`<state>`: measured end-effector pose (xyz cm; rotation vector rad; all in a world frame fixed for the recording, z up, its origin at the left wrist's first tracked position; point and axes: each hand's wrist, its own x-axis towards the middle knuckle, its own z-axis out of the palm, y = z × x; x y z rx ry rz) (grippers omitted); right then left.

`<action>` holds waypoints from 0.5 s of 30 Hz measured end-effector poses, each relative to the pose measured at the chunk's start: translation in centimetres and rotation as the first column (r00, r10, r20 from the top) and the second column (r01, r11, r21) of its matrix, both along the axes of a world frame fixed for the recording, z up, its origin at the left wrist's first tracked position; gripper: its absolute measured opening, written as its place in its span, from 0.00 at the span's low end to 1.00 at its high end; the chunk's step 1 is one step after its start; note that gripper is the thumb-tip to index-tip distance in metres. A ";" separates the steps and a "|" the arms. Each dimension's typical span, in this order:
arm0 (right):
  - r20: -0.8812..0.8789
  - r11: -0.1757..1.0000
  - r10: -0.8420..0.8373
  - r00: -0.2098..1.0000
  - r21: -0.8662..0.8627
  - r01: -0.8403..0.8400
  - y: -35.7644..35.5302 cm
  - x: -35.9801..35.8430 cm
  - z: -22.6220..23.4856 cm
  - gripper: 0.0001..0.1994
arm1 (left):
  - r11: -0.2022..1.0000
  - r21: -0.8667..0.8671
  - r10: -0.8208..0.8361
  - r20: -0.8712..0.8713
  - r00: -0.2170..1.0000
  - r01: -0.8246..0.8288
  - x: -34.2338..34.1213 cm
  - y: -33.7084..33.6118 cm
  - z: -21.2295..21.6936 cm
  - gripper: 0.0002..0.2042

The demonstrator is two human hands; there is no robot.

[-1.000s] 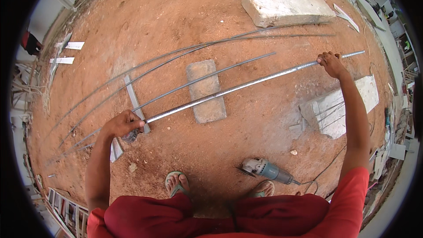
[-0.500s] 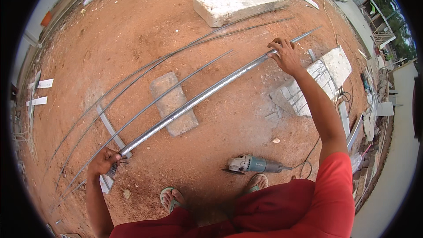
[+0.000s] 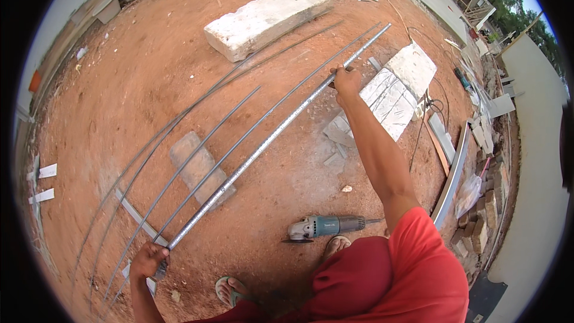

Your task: The person measures metal rods using a tape measure and cuts them to size with an angle grinder. They repeatedly align the rods on the ground, mark the cutting points, and use the power tool to sever the metal, creating sparks during the process.

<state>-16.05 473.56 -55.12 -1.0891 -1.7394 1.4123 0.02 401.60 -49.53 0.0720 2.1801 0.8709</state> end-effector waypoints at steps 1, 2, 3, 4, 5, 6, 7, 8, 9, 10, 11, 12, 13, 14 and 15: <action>-0.041 0.992 0.062 0.997 -0.105 -0.066 -0.6 -0.1 1.0 0.14 | 1.000 0.005 0.028 0.007 1.000 -0.028 0.4 -0.3 0.0 0.20; -0.088 0.969 0.119 0.989 -0.205 -0.134 -1.5 -0.2 1.9 0.12 | 0.998 0.010 0.057 0.014 0.998 -0.057 0.8 -0.6 0.0 0.20; -0.091 0.969 0.113 0.989 -0.208 -0.130 -1.2 0.0 2.1 0.11 | 0.997 0.027 0.071 0.023 0.997 -0.071 0.6 -0.2 0.1 0.21; -0.094 0.969 0.109 0.990 -0.212 -0.127 -0.9 0.1 2.3 0.11 | 0.998 0.030 0.050 0.017 0.999 -0.051 0.5 0.1 0.3 0.20; -0.097 0.968 0.106 0.990 -0.216 -0.125 -0.7 0.2 2.4 0.10 | 0.999 0.031 0.031 0.010 0.999 -0.031 0.3 0.5 0.7 0.20; -0.098 0.966 0.100 0.990 -0.229 -0.120 -0.9 0.0 2.5 0.10 | 0.999 0.031 0.019 0.004 1.000 -0.019 0.3 0.8 1.0 0.20; -0.100 0.963 0.094 0.990 -0.244 -0.116 -1.1 -0.2 2.4 0.10 | 0.998 0.047 0.033 0.008 0.999 -0.033 0.4 0.8 1.0 0.20; -0.101 0.959 0.090 0.991 -0.258 -0.113 -1.3 -0.5 2.4 0.10 | 0.997 0.062 0.048 0.012 0.999 -0.048 0.6 0.7 1.0 0.20; -0.105 0.959 0.104 0.989 -0.254 -0.128 -1.1 -0.6 2.3 0.10 | 0.995 0.079 0.059 0.015 0.998 -0.060 0.6 0.7 1.0 0.20; -0.109 0.958 0.119 0.987 -0.250 -0.143 -1.0 -0.8 2.3 0.10 | 0.996 0.072 0.055 0.003 0.998 -0.055 0.6 0.9 1.1 0.20; -0.112 0.956 0.135 0.984 -0.246 -0.159 -0.8 -1.0 2.2 0.10 | 0.997 0.065 0.052 -0.009 0.999 -0.051 0.6 1.0 1.2 0.20; -0.110 0.954 0.134 0.985 -0.254 -0.158 -0.4 -1.4 2.1 0.10 | 0.997 0.060 0.048 -0.022 0.999 -0.046 0.5 1.2 1.4 0.20; -0.107 0.952 0.134 0.985 -0.261 -0.158 0.0 -1.7 1.9 0.10 | 0.997 0.062 0.047 -0.025 0.999 -0.045 0.5 1.0 1.1 0.20; -0.105 0.951 0.133 0.986 -0.268 -0.157 0.4 -2.0 1.8 0.10 | 0.997 0.065 0.045 -0.028 0.999 -0.044 0.4 0.7 0.6 0.20; -0.098 0.949 0.133 0.986 -0.276 -0.156 0.4 -2.2 1.7 0.10 | 0.997 0.066 0.049 -0.029 0.998 -0.047 0.4 0.6 0.5 0.21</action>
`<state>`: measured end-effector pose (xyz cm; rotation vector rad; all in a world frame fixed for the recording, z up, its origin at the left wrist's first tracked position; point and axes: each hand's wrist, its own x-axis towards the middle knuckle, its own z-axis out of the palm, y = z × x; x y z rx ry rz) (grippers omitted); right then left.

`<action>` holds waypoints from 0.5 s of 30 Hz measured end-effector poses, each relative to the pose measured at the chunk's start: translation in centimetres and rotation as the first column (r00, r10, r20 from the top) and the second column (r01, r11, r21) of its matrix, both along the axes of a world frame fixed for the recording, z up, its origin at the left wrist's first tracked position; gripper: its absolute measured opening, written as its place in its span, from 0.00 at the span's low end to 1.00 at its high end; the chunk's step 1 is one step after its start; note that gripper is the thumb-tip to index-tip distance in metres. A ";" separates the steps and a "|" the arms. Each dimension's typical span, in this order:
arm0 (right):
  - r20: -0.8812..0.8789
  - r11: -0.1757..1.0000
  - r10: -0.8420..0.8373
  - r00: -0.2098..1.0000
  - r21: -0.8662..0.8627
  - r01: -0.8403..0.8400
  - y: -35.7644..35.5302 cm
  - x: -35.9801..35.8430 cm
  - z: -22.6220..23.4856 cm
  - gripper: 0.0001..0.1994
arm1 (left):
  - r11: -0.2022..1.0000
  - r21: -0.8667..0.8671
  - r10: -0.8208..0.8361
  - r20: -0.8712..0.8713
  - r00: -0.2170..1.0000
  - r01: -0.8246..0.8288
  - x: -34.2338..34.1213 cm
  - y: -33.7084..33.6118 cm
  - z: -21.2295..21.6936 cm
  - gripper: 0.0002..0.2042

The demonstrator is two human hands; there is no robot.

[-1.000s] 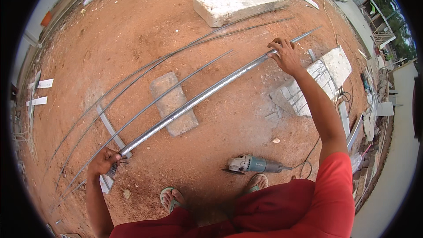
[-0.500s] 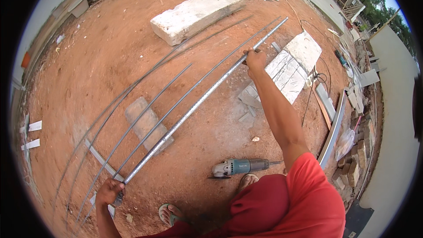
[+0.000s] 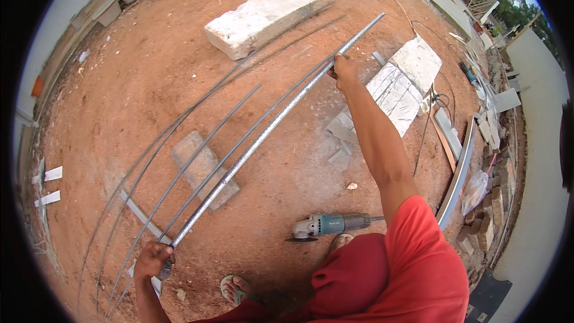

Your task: The person measures metal rods using a tape measure and cuts them to size with an angle grinder. They repeatedly align the rods on the ground, mark the cutting points, and use the power tool to sever the metal, creating sparks during the process.

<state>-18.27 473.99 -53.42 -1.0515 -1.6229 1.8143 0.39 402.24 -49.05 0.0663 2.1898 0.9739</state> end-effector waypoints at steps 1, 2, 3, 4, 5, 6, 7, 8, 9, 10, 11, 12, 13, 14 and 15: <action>0.008 1.000 0.001 1.000 -0.006 -0.001 0.0 -0.2 -0.1 0.10 | 1.000 -0.001 0.003 0.000 1.000 -0.003 0.0 -0.1 -0.1 0.20; 0.016 1.000 0.001 1.000 -0.012 -0.001 0.0 -0.4 -0.2 0.10 | 1.000 -0.002 0.005 0.000 1.000 -0.005 0.0 -0.1 -0.1 0.20; 0.029 1.000 -0.005 1.000 -0.011 0.005 -0.1 -0.5 -0.3 0.10 | 1.000 -0.003 0.007 0.002 1.000 -0.007 -0.1 0.0 0.0 0.20; 0.041 1.000 -0.011 0.999 -0.010 0.011 -0.3 -0.6 -0.4 0.10 | 1.000 -0.018 0.004 0.008 1.000 -0.004 -0.2 0.0 0.1 0.20; 0.054 1.000 -0.017 0.998 -0.008 0.017 -0.4 -0.7 -0.5 0.10 | 0.999 -0.033 0.001 0.014 1.000 0.000 -0.3 0.0 0.3 0.20; 0.049 1.000 -0.025 0.998 -0.012 0.026 -0.3 -0.6 -0.6 0.10 | 0.999 -0.047 -0.004 0.019 1.000 0.005 -0.4 0.1 0.4 0.20; 0.044 0.999 -0.034 0.998 -0.015 0.035 -0.2 -0.6 -0.7 0.10 | 0.999 -0.053 -0.009 0.013 1.000 0.009 -0.5 0.4 0.6 0.20; 0.039 0.999 -0.043 0.998 -0.018 0.044 -0.1 -0.5 -0.8 0.10 | 0.998 -0.059 -0.013 0.007 1.000 0.013 -0.5 0.7 0.7 0.20; 0.045 0.999 -0.043 0.998 -0.019 0.044 -0.3 -0.5 -0.8 0.10 | 0.998 -0.068 -0.013 0.000 1.000 0.013 -0.5 0.7 0.9 0.20; 0.051 0.999 -0.043 0.998 -0.019 0.045 -0.4 -0.6 -0.7 0.10 | 0.998 -0.056 -0.006 0.001 1.000 0.006 -0.4 0.6 0.8 0.20; 0.058 0.999 -0.044 0.997 -0.020 0.045 -0.6 -0.5 -0.7 0.10 | 0.999 -0.044 0.001 0.002 1.000 -0.001 -0.4 0.6 0.7 0.20; 0.066 0.999 -0.033 0.997 -0.012 0.034 -0.5 -0.5 -0.7 0.10 | 1.000 -0.030 0.006 0.004 1.000 -0.006 -0.4 0.6 0.6 0.20; 0.075 1.000 -0.022 0.997 -0.005 0.022 -0.5 -0.5 -0.6 0.11 | 0.999 -0.038 0.004 0.005 1.000 -0.004 -0.4 0.5 0.5 0.20; 0.084 1.000 -0.010 0.996 0.002 0.010 -0.5 -0.4 -0.6 0.11 | 0.999 -0.046 0.002 0.006 1.000 -0.002 -0.4 0.3 0.4 0.20; 0.075 1.000 -0.014 0.997 -0.004 0.014 -0.6 -0.3 -0.7 0.11 | 0.998 -0.055 0.003 0.009 1.000 -0.002 -0.3 0.1 0.3 0.20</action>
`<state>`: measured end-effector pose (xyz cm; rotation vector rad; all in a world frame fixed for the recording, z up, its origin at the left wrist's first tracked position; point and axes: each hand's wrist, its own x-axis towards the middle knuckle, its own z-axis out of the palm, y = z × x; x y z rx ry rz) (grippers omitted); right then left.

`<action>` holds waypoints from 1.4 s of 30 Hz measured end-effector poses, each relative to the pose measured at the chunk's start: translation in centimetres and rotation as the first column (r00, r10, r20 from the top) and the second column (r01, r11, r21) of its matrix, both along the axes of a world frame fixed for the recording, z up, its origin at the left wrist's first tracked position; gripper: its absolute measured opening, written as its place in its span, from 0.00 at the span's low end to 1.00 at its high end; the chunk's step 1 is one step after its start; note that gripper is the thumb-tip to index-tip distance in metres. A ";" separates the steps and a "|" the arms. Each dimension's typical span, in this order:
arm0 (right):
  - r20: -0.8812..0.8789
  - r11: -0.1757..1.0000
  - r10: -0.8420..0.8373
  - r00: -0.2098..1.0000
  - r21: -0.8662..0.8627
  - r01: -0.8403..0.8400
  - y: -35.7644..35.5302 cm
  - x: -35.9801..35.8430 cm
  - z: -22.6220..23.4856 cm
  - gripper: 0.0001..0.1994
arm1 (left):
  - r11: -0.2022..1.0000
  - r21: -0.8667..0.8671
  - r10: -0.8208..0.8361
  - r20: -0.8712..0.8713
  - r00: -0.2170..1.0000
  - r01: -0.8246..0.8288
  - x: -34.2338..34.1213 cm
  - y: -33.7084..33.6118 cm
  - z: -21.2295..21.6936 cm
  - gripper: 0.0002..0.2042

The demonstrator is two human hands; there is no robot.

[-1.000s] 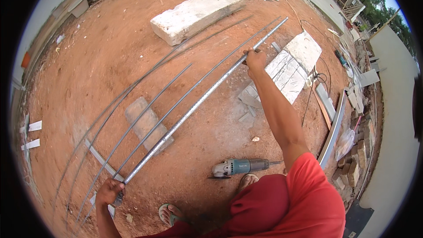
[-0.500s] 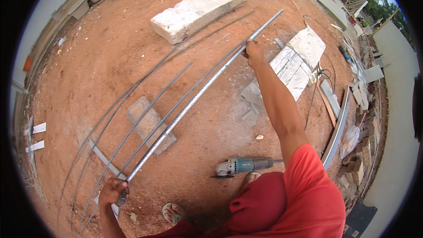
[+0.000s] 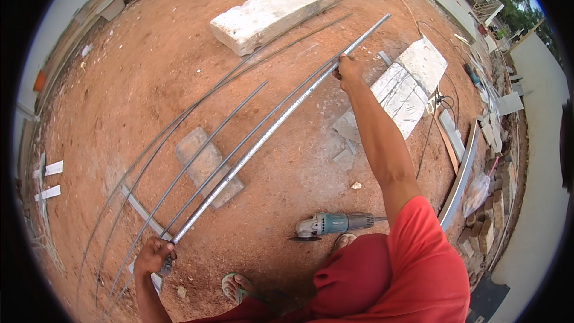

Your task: The person measures metal rods using a tape measure and cuts them to size with an angle grinder. They repeatedly align the rods on the ground, mark the cutting points, and use the power tool to sever the metal, creating sparks during the process.

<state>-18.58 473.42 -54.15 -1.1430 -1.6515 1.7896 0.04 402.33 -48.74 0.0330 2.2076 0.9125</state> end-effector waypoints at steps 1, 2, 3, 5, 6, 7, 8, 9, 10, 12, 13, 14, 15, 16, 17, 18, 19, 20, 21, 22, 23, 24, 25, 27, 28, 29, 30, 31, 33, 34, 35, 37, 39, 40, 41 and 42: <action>-0.009 1.000 -0.003 1.000 -0.006 0.003 -0.1 0.1 -0.1 0.11 | 1.000 -0.010 -0.009 -0.009 1.000 0.009 0.0 -0.2 -0.2 0.20; -0.017 1.000 -0.005 1.000 -0.012 0.005 -0.2 0.2 -0.2 0.11 | 1.000 -0.021 -0.017 -0.018 1.000 0.017 0.0 -0.3 -0.5 0.20; -0.019 1.000 -0.002 1.000 -0.016 0.002 -0.1 0.1 -0.3 0.11 | 0.999 -0.031 -0.026 -0.028 0.999 0.025 -0.1 -0.5 -0.6 0.20; -0.023 1.000 0.011 1.000 -0.024 -0.011 0.1 0.0 -0.4 0.11 | 1.000 -0.011 -0.029 -0.016 0.999 0.029 -0.2 -0.7 -0.9 0.20; -0.027 1.000 0.011 1.000 -0.020 -0.011 -0.1 0.0 -0.5 0.11 | 1.000 -0.003 -0.023 -0.007 1.000 0.023 -0.2 -0.9 -0.9 0.20; -0.029 0.999 0.023 0.999 -0.023 -0.024 -0.7 -0.2 -0.6 0.11 | 0.999 0.008 -0.037 -0.004 0.999 0.037 -0.2 -1.1 -0.8 0.20; -0.030 0.999 0.040 0.999 -0.026 -0.041 -1.2 -0.3 -0.7 0.10 | 0.999 0.020 -0.046 0.000 0.999 0.046 -0.5 -1.2 -0.7 0.21; -0.031 0.999 0.048 0.998 -0.014 -0.049 -0.8 -0.1 -0.7 0.11 | 0.998 0.033 -0.058 0.004 0.998 0.058 -1.0 -1.2 -0.6 0.21; -0.033 0.997 0.071 0.997 -0.010 -0.071 -0.6 -0.1 -1.0 0.12 | 0.996 0.038 -0.077 -0.016 0.997 0.078 -1.3 -1.7 -0.6 0.22; -0.028 0.996 0.092 0.995 -0.017 -0.093 0.3 0.1 -1.4 0.09 | 0.994 0.072 -0.084 -0.010 0.996 0.085 -2.0 -3.6 -1.8 0.24; -0.007 0.995 0.100 0.995 -0.020 -0.100 0.1 0.1 -1.4 0.09 | 0.994 0.095 -0.064 0.017 0.998 0.062 -1.9 -5.5 -2.2 0.25; -0.011 0.995 0.096 0.995 -0.032 -0.097 -0.2 0.1 -1.4 0.09 | 0.998 0.043 -0.043 0.005 0.999 0.043 -1.6 -7.1 -2.1 0.25; -0.003 0.993 0.106 0.994 -0.045 -0.106 -0.2 -0.1 -1.6 0.10 | 1.000 -0.004 -0.027 -0.007 1.000 0.026 -1.1 -8.6 -2.0 0.25; 0.013 0.991 0.125 0.992 -0.046 -0.125 0.7 -0.2 -1.8 0.09 | 0.999 -0.045 -0.019 -0.021 1.000 0.018 -0.7 -9.9 -1.8 0.25; 0.008 0.989 0.142 0.990 -0.043 -0.141 0.6 -0.4 -2.1 0.09 | 0.999 -0.021 0.050 0.001 0.999 -0.050 0.1 -11.8 -1.3 0.25; 0.005 0.988 0.148 0.989 -0.038 -0.148 0.6 -0.6 -2.4 0.08 | 0.993 0.005 0.116 0.022 0.993 -0.116 1.0 -13.6 -0.9 0.25; 0.010 0.990 0.131 0.991 -0.046 -0.130 0.8 -1.0 -2.6 0.07 | 0.983 0.030 0.179 0.044 0.983 -0.181 1.9 -15.1 -0.4 0.25; -0.001 0.990 0.133 0.991 -0.040 -0.133 1.1 -0.9 -2.7 0.07 | 0.977 -0.029 0.213 0.028 0.977 -0.212 2.6 -15.9 0.0 0.25; 0.008 0.987 0.159 0.987 -0.031 -0.159 1.6 -0.8 -2.7 0.07 | 0.968 -0.085 0.240 0.013 0.971 -0.238 3.2 -16.6 0.6 0.26; 0.022 0.987 0.163 0.986 -0.021 -0.162 1.7 -0.9 -2.6 0.07 | 0.954 -0.142 0.266 -0.001 0.964 -0.263 3.7 -17.2 1.1 0.27; 0.040 0.986 0.164 0.986 -0.010 -0.164 1.6 -1.0 -2.4 0.07 | 0.945 -0.152 0.290 -0.008 0.957 -0.288 4.0 -17.3 1.4 0.27; 0.058 0.987 0.161 0.985 0.004 -0.162 1.5 -1.0 -2.1 0.08 | 0.937 -0.160 0.311 -0.016 0.950 -0.310 3.9 -16.9 1.5 0.28; 0.072 0.987 0.160 0.984 0.019 -0.162 1.5 -1.1 -2.1 0.08 | 0.928 -0.168 0.334 -0.027 0.942 -0.333 3.9 -16.8 1.6 0.29; 0.098 0.982 0.178 0.979 0.037 -0.183 1.2 -1.5 -2.5 0.08 | 0.930 -0.222 0.281 -0.087 0.956 -0.293 4.2 -17.9 0.4 0.29; 0.108 0.981 0.183 0.977 0.053 -0.189 1.7 -1.7 -2.5 0.09 | 0.931 -0.245 0.249 -0.118 0.961 -0.271 3.9 -18.1 -0.2 0.29; 0.113 0.981 0.180 0.977 0.053 -0.187 2.1 -1.8 -2.6 0.09 | 0.925 -0.282 0.244 -0.073 0.967 -0.255 3.6 -18.5 -0.4 0.28; 0.118 0.982 0.173 0.978 0.059 -0.181 2.9 -1.8 -2.8 0.09 | 0.921 -0.311 0.237 -0.028 0.971 -0.234 2.9 -18.5 -0.9 0.28; 0.125 0.982 0.170 0.977 0.060 -0.178 2.9 -1.7 -2.9 0.09 | 0.915 -0.343 0.233 0.022 0.972 -0.212 2.4 -18.1 -0.9 0.27; 0.140 0.982 0.165 0.976 0.073 -0.176 2.5 -1.7 -2.9 0.09 | 0.900 -0.361 0.283 0.064 0.957 -0.242 2.3 -17.8 -0.9 0.27; 0.145 0.982 0.161 0.976 0.080 -0.173 2.2 -1.7 -2.7 0.09 | 0.895 -0.363 0.309 0.086 0.947 -0.259 2.2 -18.0 -1.1 0.28; 0.151 0.980 0.159 0.976 0.096 -0.175 1.9 -1.7 -2.5 0.09 | 0.890 -0.364 0.333 0.109 0.937 -0.274 2.2 -18.1 -1.3 0.29; 0.165 0.976 0.147 0.975 0.134 -0.169 1.6 -1.5 -1.8 0.09 | 0.883 -0.392 0.316 0.084 0.945 -0.260 1.9 -17.6 -1.1 0.30; 0.214 0.938 0.090 0.973 0.311 -0.155 0.8 -1.4 -1.2 0.12 | 0.874 -0.424 0.290 0.060 0.955 -0.239 1.5 -17.3 -0.7 0.31; 0.259 0.884 0.032 0.965 0.443 -0.148 0.5 -1.3 -0.7 0.13 | 0.877 -0.426 0.277 0.069 0.958 -0.223 1.2 -17.5 -0.9 0.32; 0.293 0.812 -0.034 0.955 0.566 -0.144 0.4 -1.1 -0.1 0.15 | 0.878 -0.424 0.275 0.069 0.959 -0.222 1.0 -17.6 -1.1 0.31; 0.288 0.557 -0.088 0.954 0.808 -0.192 -0.9 -0.8 0.5 0.16 | 0.876 -0.429 0.276 0.071 0.958 -0.221 1.0 -17.7 -1.2 0.31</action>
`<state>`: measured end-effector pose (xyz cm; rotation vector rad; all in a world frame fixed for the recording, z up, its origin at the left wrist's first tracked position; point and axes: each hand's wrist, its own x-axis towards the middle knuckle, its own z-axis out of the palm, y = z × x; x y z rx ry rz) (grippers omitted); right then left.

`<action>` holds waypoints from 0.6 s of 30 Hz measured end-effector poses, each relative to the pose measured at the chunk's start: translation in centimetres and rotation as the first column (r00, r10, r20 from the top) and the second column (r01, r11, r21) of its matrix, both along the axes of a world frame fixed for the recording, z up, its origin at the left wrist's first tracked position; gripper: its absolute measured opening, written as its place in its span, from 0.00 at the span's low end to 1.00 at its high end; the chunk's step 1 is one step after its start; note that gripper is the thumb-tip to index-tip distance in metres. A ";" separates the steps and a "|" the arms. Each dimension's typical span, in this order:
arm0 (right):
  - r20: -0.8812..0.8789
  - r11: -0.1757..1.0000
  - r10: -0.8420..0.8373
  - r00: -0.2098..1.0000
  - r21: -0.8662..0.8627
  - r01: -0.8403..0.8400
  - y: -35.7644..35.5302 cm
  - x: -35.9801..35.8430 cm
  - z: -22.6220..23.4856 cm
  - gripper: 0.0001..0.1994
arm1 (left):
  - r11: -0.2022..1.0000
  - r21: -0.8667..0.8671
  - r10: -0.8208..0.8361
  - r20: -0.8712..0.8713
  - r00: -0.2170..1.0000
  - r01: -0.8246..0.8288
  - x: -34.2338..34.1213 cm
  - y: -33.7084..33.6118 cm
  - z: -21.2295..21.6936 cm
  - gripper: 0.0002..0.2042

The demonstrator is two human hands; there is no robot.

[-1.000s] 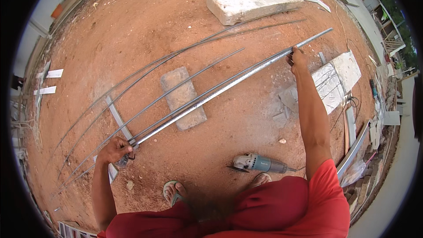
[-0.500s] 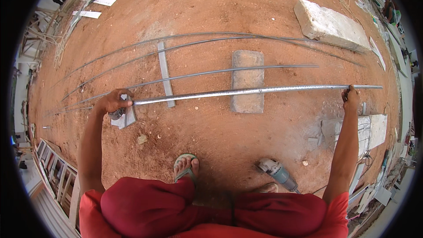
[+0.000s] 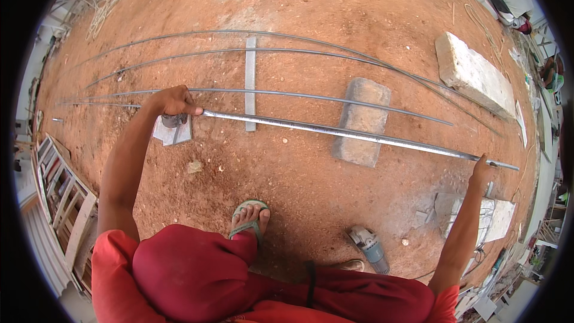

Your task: The person measures metal rods using a tape measure and cuts them to size with an angle grinder. They repeatedly align the rods on the ground, mark the cutting points, and use the power tool to sever the metal, creating sparks during the process.

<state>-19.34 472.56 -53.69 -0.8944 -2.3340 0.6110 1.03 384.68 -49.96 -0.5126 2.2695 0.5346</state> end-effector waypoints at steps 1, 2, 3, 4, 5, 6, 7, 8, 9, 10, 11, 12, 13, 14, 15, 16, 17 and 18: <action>0.033 0.938 0.057 0.998 0.339 -0.065 -3.2 0.5 0.5 0.18 | 1.000 -0.011 0.009 0.013 1.000 -0.009 0.4 -0.2 0.0 0.31; 0.078 0.760 0.099 0.992 0.638 -0.126 -6.6 1.4 1.3 0.20 | 1.000 -0.019 0.014 0.013 1.000 -0.014 0.8 -0.3 0.0 0.30; 0.106 0.750 0.378 0.920 0.547 -0.371 -9.3 2.1 1.9 0.17 | 1.000 -0.021 0.009 0.005 1.000 -0.009 0.8 -0.2 0.0 0.29; 0.100 0.666 0.627 0.773 0.445 -0.598 -12.4 2.8 2.3 0.15 | 1.000 -0.027 0.004 -0.002 1.000 -0.004 0.8 -0.2 0.0 0.29; 0.223 0.535 0.744 0.629 0.364 -0.762 -16.9 4.4 3.1 0.12 | 1.000 -0.029 0.008 0.001 1.000 -0.008 0.9 -0.3 0.1 0.29; 0.293 0.370 0.840 0.456 0.305 -0.878 -19.2 5.4 2.8 0.12 | 1.000 -0.027 0.000 -0.005 1.000 0.000 0.6 -0.1 0.2 0.29; 0.369 0.186 0.865 0.341 0.395 -0.900 -21.9 6.5 2.7 0.14 | 1.000 -0.027 -0.007 -0.006 1.000 0.007 0.4 0.1 0.3 0.28; 0.438 0.130 0.857 0.271 0.325 -0.937 -23.9 7.1 2.4 0.15 | 0.999 -0.040 -0.013 0.009 1.000 0.013 0.3 0.0 0.2 0.28; 0.500 0.077 0.844 0.196 0.248 -0.966 -25.5 7.5 2.0 0.16 | 0.998 -0.055 -0.019 0.023 1.000 0.021 0.3 -0.3 -0.1 0.28; 0.506 0.056 0.846 0.167 0.228 -0.972 -26.6 7.6 1.2 0.17 | 0.997 -0.068 -0.031 0.035 0.999 0.033 0.0 -0.4 -0.3 0.28; 0.511 0.036 0.848 0.139 0.207 -0.978 -27.2 7.5 0.6 0.18 | 0.998 -0.054 -0.038 0.023 0.999 0.039 -0.2 -0.3 -0.3 0.28; 0.509 0.049 0.851 0.130 0.168 -0.985 -27.4 7.3 0.3 0.19 | 0.998 -0.043 -0.040 0.012 0.999 0.041 -0.2 -0.1 -0.2 0.28; 0.505 0.060 0.855 0.116 0.126 -0.990 -27.6 7.2 0.1 0.19 | 0.999 -0.035 -0.040 0.002 0.999 0.040 0.1 -0.1 -0.1 0.28; 0.499 0.071 0.860 0.104 0.084 -0.994 -27.5 7.1 0.0 0.20 | 0.998 0.003 -0.059 -0.068 0.996 0.060 0.4 -0.5 -0.5 0.26; 0.501 0.074 0.858 0.111 0.092 -0.993 -27.3 7.0 -0.1 0.20 | 0.998 0.006 -0.061 -0.051 0.997 0.061 0.4 -0.3 -0.4 0.26; 0.503 0.078 0.856 0.118 0.100 -0.992 -27.1 6.9 0.0 0.21 | 0.998 0.008 -0.063 -0.033 0.997 0.063 0.1 -0.1 -0.2 0.26; 0.504 0.081 0.854 0.125 0.109 -0.991 -26.7 6.7 0.0 0.21 | 0.998 0.009 -0.065 -0.015 0.998 0.065 -0.1 0.2 -0.2 0.27; 0.524 0.083 0.841 0.134 0.120 -0.989 -26.0 6.4 0.0 0.21 | 0.997 0.026 -0.068 -0.023 0.997 0.068 -0.1 0.9 -0.1 0.26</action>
